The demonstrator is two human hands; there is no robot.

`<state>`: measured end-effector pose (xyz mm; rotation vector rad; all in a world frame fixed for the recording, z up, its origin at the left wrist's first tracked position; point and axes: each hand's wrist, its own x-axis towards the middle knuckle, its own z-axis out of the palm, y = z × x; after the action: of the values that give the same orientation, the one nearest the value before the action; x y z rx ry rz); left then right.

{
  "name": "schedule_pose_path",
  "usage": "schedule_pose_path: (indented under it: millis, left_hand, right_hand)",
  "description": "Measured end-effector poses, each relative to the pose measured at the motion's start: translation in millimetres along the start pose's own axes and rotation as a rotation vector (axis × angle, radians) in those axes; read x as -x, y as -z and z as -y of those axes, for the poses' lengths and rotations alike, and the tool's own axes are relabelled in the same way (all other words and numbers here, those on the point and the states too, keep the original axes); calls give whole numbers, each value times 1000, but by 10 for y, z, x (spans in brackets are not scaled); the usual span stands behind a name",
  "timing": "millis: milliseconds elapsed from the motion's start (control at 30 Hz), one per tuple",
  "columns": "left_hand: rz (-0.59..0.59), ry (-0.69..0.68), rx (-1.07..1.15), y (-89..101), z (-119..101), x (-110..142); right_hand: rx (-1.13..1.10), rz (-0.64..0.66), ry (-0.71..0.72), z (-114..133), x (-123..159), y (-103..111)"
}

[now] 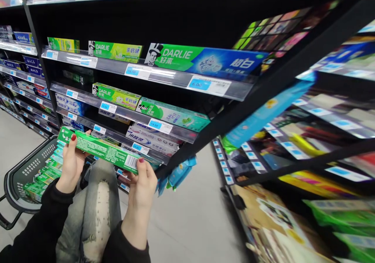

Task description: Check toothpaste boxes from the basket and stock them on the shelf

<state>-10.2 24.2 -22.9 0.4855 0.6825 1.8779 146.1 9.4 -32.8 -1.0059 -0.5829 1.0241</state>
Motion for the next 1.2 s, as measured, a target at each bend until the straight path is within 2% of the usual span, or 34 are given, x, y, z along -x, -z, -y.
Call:
schedule_pose_path:
  millis: [167, 233, 500, 767, 867, 967, 1067, 1200]
  left_hand:
    - [-45, -15, 17, 71, -24, -55]
    - [-47, -18, 19, 103, -38, -77]
    - [14, -91, 97, 162, -16, -146]
    - [-48, -72, 100, 103, -8, -110]
    - [-102, -59, 75, 113, 16, -121]
    - [-132, -60, 33, 131, 19, -135]
    - [-71, -71, 28, 121, -9, -128]
    - [26, -96, 104, 50, -48, -80]
  right_hand:
    - [-7, 239, 24, 27, -4, 98]
    - [33, 286, 45, 17, -16, 128]
    - [51, 182, 79, -44, -35, 87]
    - [4, 81, 47, -43, -24, 73]
    - [53, 132, 101, -36, -21, 107]
    - [74, 276, 216, -29, -25, 174]
    - [93, 369, 250, -32, -32, 235]
    - [86, 334, 221, -58, -41, 253]
